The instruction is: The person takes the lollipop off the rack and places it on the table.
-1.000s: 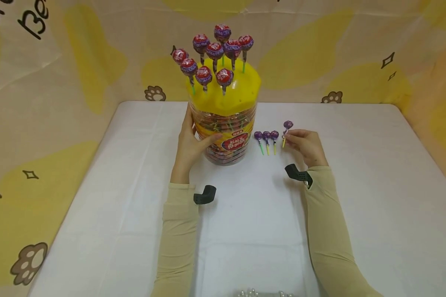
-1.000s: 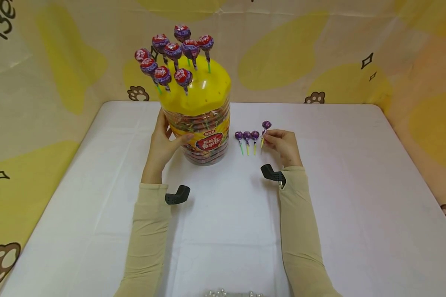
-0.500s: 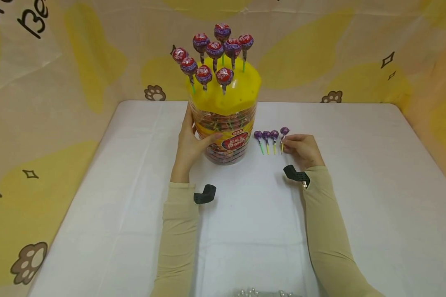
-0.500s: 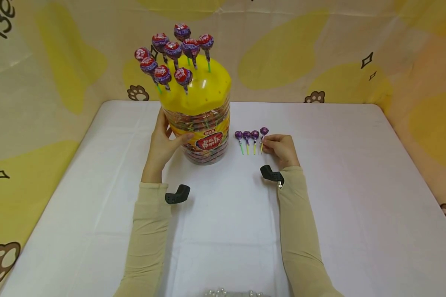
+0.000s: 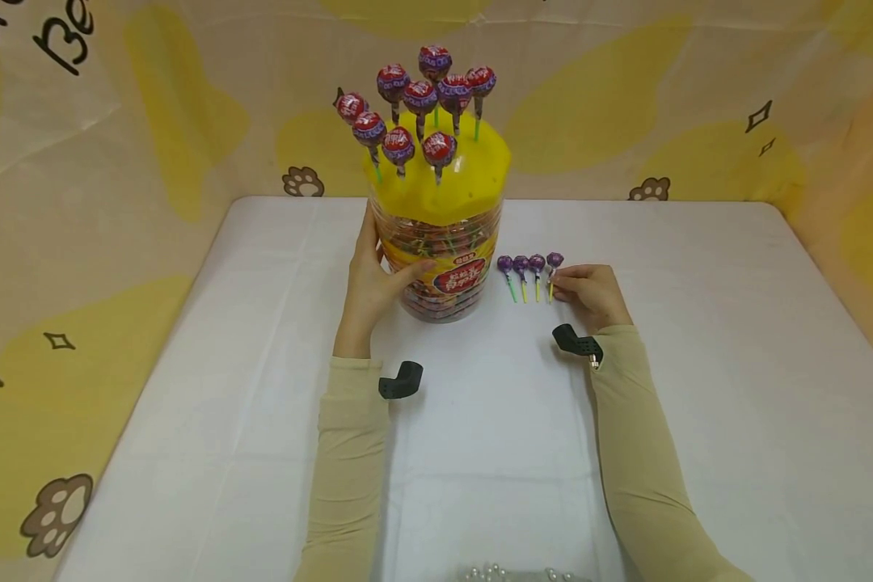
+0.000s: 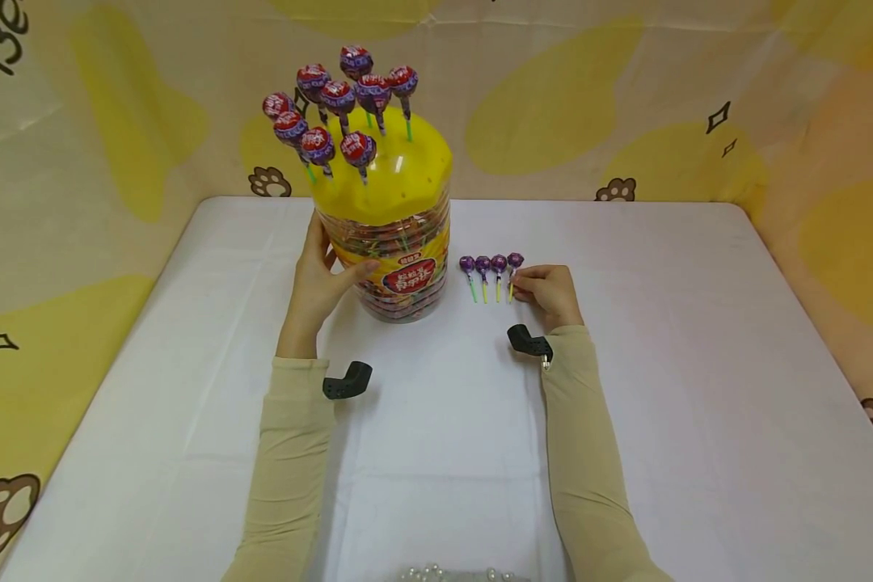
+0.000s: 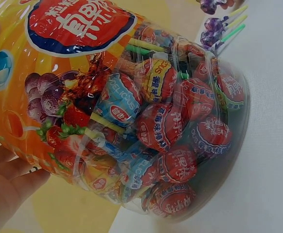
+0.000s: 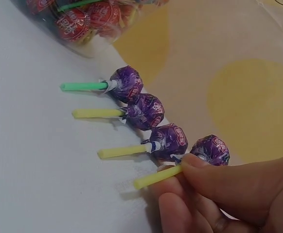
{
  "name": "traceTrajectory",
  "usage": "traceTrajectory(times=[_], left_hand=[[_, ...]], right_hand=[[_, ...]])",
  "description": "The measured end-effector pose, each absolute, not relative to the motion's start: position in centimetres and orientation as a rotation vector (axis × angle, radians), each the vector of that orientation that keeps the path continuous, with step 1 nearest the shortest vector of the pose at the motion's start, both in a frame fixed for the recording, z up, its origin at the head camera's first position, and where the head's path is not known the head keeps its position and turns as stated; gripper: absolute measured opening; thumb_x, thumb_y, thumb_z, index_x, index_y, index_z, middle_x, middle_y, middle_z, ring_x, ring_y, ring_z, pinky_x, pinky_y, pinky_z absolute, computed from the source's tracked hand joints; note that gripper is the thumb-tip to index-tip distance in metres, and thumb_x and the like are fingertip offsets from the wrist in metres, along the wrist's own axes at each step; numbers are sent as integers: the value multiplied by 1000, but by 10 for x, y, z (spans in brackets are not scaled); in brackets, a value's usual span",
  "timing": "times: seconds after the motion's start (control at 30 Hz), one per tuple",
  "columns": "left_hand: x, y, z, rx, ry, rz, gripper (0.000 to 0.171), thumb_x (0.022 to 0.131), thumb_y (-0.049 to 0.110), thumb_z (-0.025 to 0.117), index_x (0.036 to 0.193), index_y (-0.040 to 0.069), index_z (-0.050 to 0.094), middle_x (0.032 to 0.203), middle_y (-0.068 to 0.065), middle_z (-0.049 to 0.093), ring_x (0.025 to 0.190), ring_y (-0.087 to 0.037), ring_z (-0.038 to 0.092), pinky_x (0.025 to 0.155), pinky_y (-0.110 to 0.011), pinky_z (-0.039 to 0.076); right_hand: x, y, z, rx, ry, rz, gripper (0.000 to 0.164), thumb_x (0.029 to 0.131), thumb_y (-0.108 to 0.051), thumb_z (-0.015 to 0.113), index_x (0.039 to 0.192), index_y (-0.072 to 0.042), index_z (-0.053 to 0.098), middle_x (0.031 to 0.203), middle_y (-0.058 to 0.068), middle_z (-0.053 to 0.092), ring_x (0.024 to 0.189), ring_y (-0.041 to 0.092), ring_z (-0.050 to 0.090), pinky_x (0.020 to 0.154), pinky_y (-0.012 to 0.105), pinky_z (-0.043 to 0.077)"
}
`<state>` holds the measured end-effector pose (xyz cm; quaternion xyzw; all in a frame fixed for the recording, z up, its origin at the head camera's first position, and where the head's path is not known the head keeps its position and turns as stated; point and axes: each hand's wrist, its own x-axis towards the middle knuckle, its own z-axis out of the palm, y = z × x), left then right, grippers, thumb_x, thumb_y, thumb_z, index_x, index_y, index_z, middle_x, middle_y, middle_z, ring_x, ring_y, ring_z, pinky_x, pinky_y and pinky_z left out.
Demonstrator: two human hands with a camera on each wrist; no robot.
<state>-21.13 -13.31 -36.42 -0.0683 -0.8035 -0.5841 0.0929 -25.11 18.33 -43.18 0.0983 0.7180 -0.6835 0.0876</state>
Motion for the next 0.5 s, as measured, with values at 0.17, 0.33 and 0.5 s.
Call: traceTrajectory(times=[0.17, 0.33, 0.5], left_hand=[[-212, -133, -364, -200, -2385, -1732, 100, 81, 24, 76, 153, 17, 8, 156, -1, 18, 141, -18, 19, 114, -43, 22], [-212, -133, -364, -194, -2395, -1727, 100, 80, 23, 77, 153, 16, 7, 156, -2, 18, 141, -19, 19, 114, -43, 22], [-212, -133, -364, -193, -2397, -1729, 101, 80, 23, 77, 153, 16, 8, 156, -2, 18, 141, -19, 19, 114, -42, 22]], right_hand=[[-251, 181, -432, 274, 2204, -1987, 28, 88, 8, 58, 112, 23, 54, 67, -5, 64, 59, 3, 62, 62, 15, 55], [-251, 179, -431, 277, 2254, -1937, 33, 88, 7, 59, 114, 25, 51, 67, -6, 63, 59, 2, 61, 62, 14, 54], [-252, 178, -431, 302, 2296, -1916, 32, 88, 6, 60, 113, 25, 53, 65, -6, 62, 57, 2, 61, 60, 14, 54]])
